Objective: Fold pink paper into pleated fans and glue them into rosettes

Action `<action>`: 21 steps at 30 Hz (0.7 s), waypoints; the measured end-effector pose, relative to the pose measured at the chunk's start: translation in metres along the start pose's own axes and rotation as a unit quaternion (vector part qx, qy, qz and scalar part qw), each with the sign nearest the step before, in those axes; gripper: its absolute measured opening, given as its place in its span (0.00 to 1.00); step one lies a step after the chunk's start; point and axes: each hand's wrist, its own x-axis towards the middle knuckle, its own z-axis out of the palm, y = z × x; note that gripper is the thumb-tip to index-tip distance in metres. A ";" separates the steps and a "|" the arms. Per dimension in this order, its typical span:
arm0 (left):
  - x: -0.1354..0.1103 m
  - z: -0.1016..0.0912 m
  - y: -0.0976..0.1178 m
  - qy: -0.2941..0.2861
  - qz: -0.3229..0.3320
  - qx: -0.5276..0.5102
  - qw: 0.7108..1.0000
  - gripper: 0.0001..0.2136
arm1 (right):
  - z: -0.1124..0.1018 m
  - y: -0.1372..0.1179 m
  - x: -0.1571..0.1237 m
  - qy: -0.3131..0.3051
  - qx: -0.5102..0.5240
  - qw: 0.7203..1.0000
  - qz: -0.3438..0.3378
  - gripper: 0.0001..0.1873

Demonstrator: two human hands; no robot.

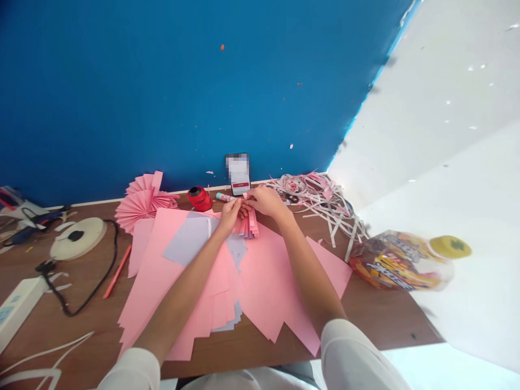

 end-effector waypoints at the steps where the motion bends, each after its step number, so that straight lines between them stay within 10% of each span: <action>1: 0.000 0.000 0.000 0.000 0.000 0.001 1.000 0.21 | 0.000 0.001 0.000 -0.002 -0.001 1.000 -0.004 0.11; 21: 0.002 -0.008 0.001 0.050 -0.011 -0.085 0.995 0.16 | -0.027 -0.005 -0.007 -0.039 0.264 0.963 -0.040 0.13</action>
